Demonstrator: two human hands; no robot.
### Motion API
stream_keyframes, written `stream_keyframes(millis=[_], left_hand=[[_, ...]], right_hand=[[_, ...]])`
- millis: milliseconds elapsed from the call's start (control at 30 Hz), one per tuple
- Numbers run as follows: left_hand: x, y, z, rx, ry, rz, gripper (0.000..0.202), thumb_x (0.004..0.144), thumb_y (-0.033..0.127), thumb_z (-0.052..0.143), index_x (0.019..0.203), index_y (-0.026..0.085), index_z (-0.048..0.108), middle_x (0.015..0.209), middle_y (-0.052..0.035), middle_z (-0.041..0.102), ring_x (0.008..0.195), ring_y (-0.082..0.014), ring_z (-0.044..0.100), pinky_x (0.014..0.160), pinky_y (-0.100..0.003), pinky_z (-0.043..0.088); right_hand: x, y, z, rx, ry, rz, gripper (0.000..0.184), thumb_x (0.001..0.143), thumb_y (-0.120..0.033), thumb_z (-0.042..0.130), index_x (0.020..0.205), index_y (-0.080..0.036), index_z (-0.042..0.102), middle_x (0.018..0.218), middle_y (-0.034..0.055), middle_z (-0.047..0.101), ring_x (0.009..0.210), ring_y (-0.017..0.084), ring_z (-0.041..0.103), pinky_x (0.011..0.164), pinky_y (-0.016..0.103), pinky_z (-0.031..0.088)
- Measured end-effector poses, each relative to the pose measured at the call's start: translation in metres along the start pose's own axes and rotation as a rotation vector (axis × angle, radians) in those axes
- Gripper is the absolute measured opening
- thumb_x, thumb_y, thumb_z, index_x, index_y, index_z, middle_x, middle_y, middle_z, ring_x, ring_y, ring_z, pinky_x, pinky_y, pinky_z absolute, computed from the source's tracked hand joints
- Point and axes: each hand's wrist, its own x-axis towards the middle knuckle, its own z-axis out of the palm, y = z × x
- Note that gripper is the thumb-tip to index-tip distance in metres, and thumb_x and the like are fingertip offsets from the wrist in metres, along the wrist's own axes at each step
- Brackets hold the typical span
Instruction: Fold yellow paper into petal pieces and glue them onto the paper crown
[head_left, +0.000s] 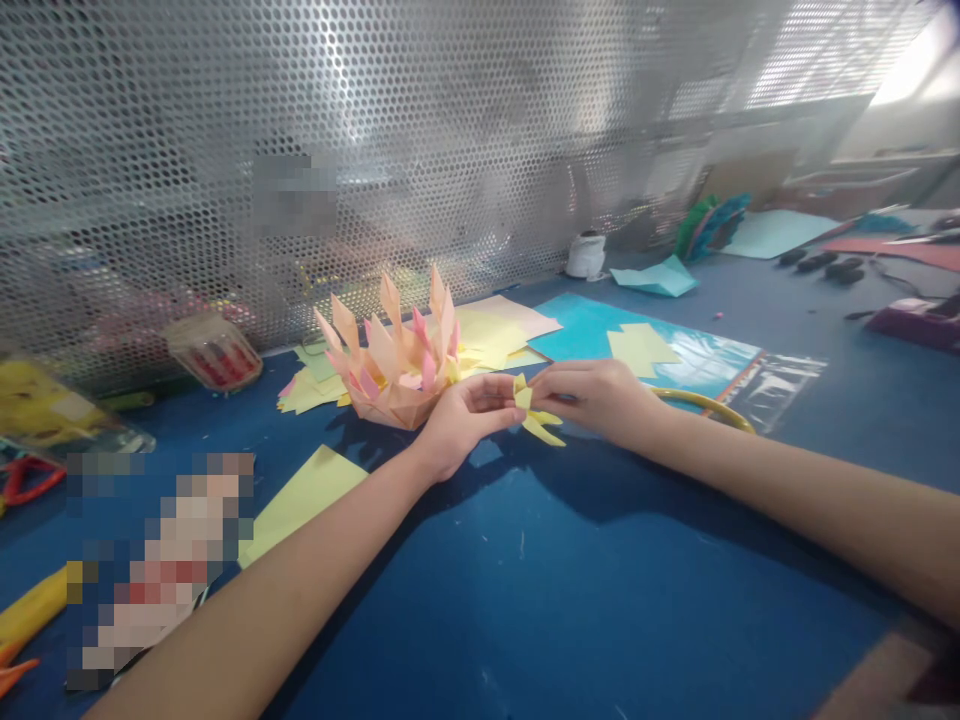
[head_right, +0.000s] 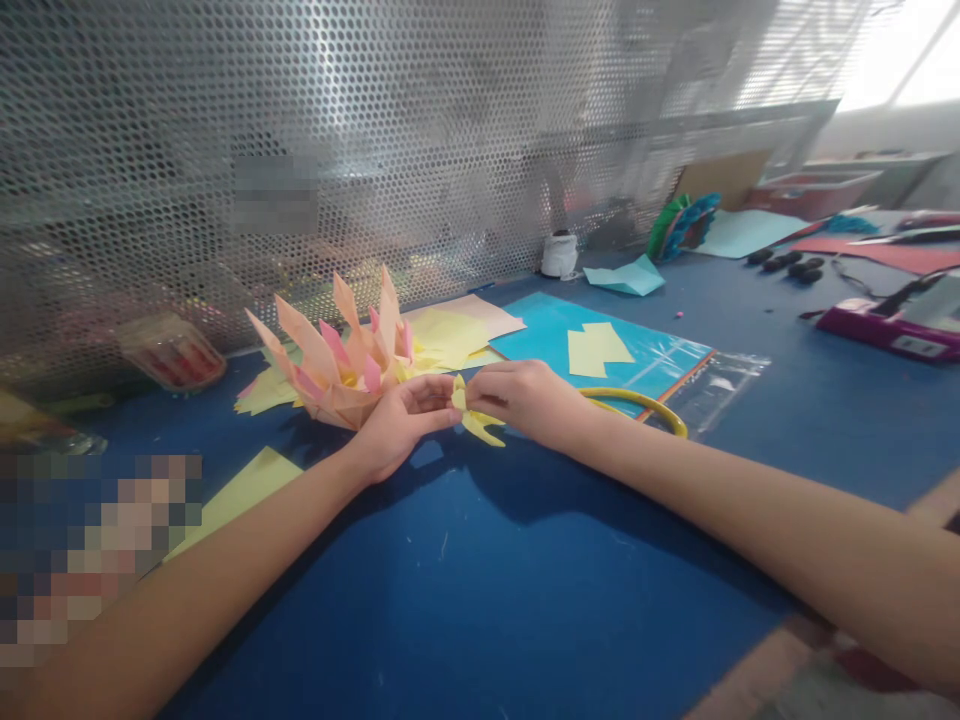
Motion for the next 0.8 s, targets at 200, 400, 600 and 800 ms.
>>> stream_keyframes(millis=[200,400,600,800], left_hand=[[0.001,0.002,-0.0025,0.052,-0.029,-0.07,0.034,0.056,0.016,0.084,0.085,0.012,0.066,0.082,-0.0008,0.063,0.079,-0.0116,0.058,0.086,-0.033,0.042],[0.0003,0.0022,-0.0026,0.072,-0.08,-0.079,0.038,0.055,0.02,0.086,0.086,0.013,0.065,0.085,-0.0013,0.064,0.081,-0.0127,0.059,0.087,-0.033,0.042],[-0.0016,0.0048,-0.0055,0.048,-0.153,-0.056,0.036,0.058,0.018,0.084,0.088,0.015,0.064,0.083,0.0014,0.061,0.077,-0.0094,0.056,0.082,-0.028,0.042],[-0.0041,0.0091,-0.0046,0.022,-0.235,-0.049,0.033,0.059,0.016,0.084,0.086,0.015,0.063,0.08,0.0023,0.061,0.076,-0.0094,0.057,0.079,-0.027,0.044]], right_hand=[[-0.0018,0.0,0.0039,-0.04,0.017,-0.054,0.027,0.094,-0.023,0.048,0.071,-0.018,0.061,0.072,0.0035,0.07,0.063,0.012,0.065,0.059,0.02,0.05],[-0.0015,0.0006,0.0024,-0.096,0.019,-0.11,0.031,0.096,-0.025,0.044,0.071,-0.017,0.06,0.071,0.004,0.068,0.06,0.011,0.063,0.056,0.02,0.049],[-0.0022,-0.0012,-0.001,-0.181,0.015,-0.213,0.034,0.098,-0.027,0.038,0.073,-0.016,0.058,0.072,0.006,0.067,0.06,0.012,0.061,0.055,0.022,0.046],[-0.0011,-0.0062,-0.0054,-0.23,-0.005,-0.292,0.025,0.099,-0.025,0.038,0.092,-0.016,0.06,0.078,0.0053,0.068,0.067,0.013,0.062,0.063,0.024,0.048]])
